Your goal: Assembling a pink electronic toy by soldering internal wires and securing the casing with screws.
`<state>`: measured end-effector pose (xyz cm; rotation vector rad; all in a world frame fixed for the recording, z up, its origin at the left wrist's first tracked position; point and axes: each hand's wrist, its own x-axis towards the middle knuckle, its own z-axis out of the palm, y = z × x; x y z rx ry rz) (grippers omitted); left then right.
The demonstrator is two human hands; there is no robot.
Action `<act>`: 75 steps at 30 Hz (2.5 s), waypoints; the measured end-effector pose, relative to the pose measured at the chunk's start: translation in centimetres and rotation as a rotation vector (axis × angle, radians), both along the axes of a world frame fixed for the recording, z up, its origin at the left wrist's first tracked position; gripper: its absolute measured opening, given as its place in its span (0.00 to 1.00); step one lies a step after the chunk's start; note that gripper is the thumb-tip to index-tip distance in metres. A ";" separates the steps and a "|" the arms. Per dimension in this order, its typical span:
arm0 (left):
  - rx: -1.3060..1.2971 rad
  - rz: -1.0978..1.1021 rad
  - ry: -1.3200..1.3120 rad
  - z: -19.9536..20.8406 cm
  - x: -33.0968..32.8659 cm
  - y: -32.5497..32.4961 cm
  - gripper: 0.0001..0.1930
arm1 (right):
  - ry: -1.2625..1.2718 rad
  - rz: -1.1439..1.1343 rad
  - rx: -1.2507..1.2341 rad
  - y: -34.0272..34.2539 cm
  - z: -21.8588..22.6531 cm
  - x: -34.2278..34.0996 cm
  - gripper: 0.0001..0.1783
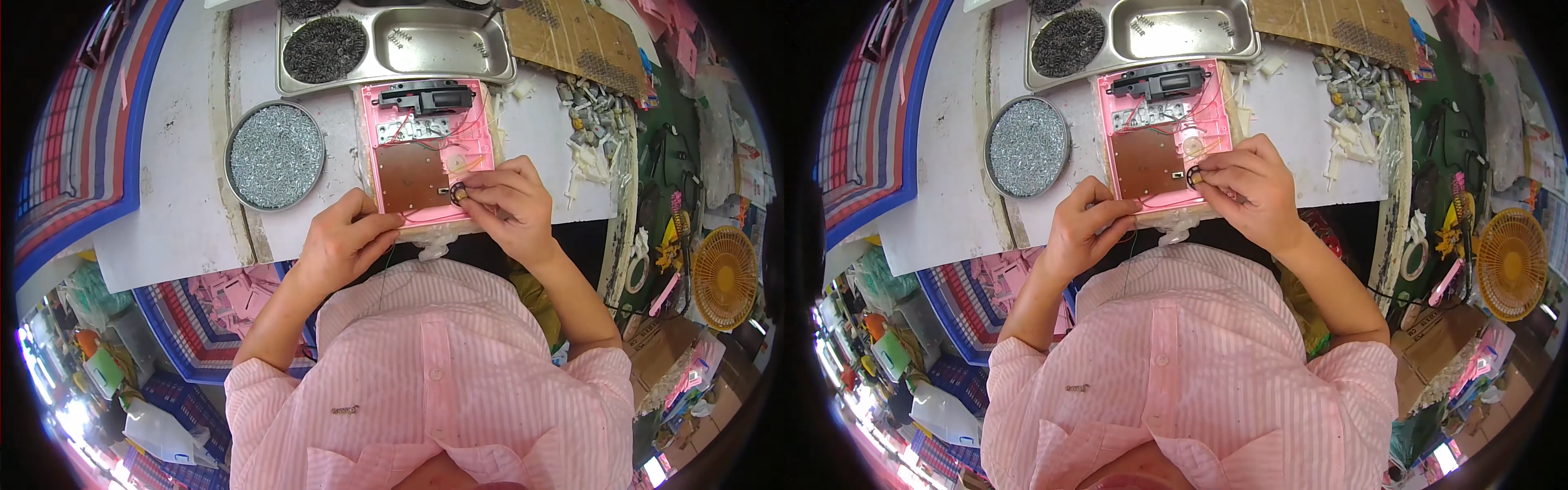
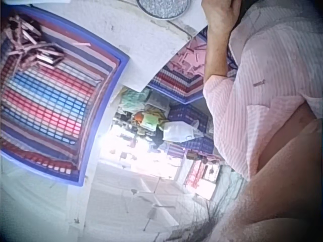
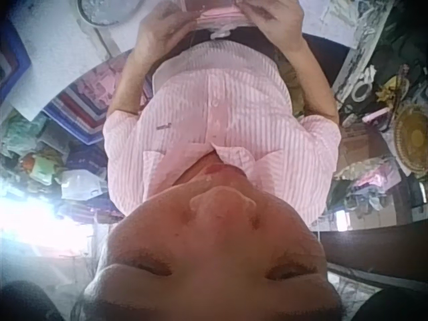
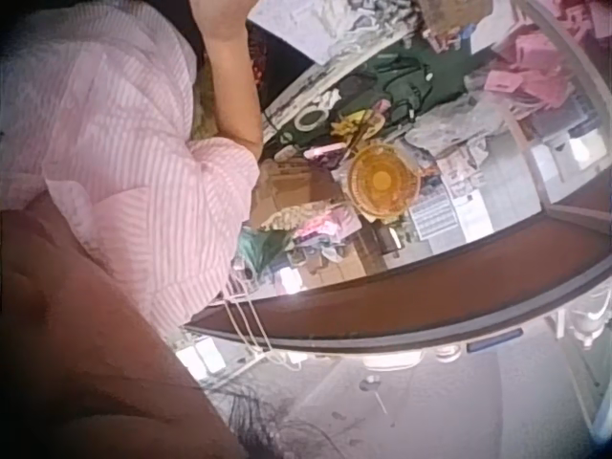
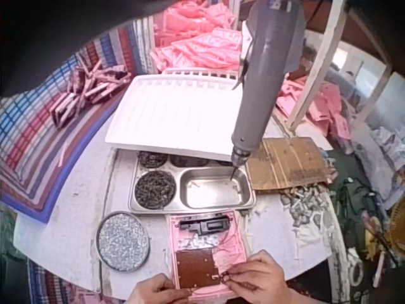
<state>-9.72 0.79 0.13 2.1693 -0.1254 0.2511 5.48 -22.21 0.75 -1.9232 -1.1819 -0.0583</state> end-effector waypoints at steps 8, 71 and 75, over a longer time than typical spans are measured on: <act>-0.008 -0.007 0.021 0.0 0.1 0.1 0.17 | -0.011 -0.030 -0.059 0.4 0.9 -0.1 0.12; -0.491 -0.118 0.402 5.1 6.0 -3.3 0.12 | 0.110 0.261 -0.056 -2.3 4.9 1.4 0.18; -0.231 -0.092 0.283 5.8 8.2 -2.6 0.10 | 0.425 0.126 0.067 -5.5 4.4 2.0 0.18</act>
